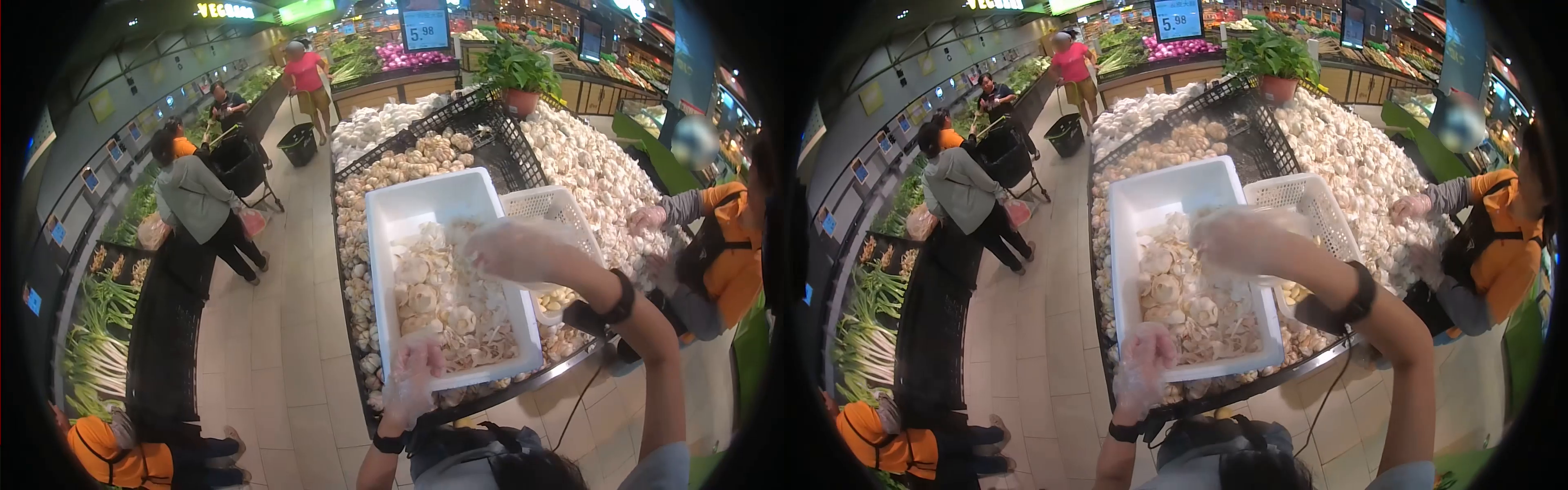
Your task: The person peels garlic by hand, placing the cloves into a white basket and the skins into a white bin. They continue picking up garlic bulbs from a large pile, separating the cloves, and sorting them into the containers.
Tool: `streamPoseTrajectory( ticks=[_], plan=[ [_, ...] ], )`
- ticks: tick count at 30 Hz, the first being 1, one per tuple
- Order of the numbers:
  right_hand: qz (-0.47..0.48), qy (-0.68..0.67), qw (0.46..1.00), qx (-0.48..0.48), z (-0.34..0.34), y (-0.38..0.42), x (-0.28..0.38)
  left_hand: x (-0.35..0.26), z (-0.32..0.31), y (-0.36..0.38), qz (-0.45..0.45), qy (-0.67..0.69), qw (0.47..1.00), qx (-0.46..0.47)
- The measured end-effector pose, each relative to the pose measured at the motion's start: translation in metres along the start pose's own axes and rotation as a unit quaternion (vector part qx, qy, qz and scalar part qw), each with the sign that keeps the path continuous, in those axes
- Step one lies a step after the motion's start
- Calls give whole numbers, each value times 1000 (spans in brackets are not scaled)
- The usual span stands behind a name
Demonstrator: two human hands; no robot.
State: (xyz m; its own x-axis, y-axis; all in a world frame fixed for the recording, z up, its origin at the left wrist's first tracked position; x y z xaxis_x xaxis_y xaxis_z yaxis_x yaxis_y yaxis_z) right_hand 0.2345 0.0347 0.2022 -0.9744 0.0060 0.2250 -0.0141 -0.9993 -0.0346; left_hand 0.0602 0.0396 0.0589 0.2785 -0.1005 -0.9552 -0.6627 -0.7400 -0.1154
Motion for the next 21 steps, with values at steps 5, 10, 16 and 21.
streamPoseTrajectory(
  ticks=[5,10,16,21],
  plan=[
    [77,158,969,172,-91,-60,2,15,26,2,4,124,991,-42],
    [103,214,956,169,-125,-104,-8,18,17,0,-2,77,997,26],
    [87,242,964,68,-183,-148,-42,12,19,3,35,85,996,-11],
    [83,320,942,53,-243,-171,-80,2,16,4,18,63,997,31]
  ],
)
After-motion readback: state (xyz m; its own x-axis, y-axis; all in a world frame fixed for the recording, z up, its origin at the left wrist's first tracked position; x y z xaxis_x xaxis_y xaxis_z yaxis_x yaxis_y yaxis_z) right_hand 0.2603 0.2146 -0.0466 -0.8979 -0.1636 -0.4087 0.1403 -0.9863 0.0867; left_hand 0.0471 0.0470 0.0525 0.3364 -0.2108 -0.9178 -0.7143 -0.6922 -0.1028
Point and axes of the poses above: each hand's wrist, its own y-axis away from the middle knuckle, its own z-axis out of the back of the hand, x = y × z, the point moved 10 cm from there along -y, towards the middle knuckle, and after that the axes turned 6 degrees about y, right-handed, at the moved point
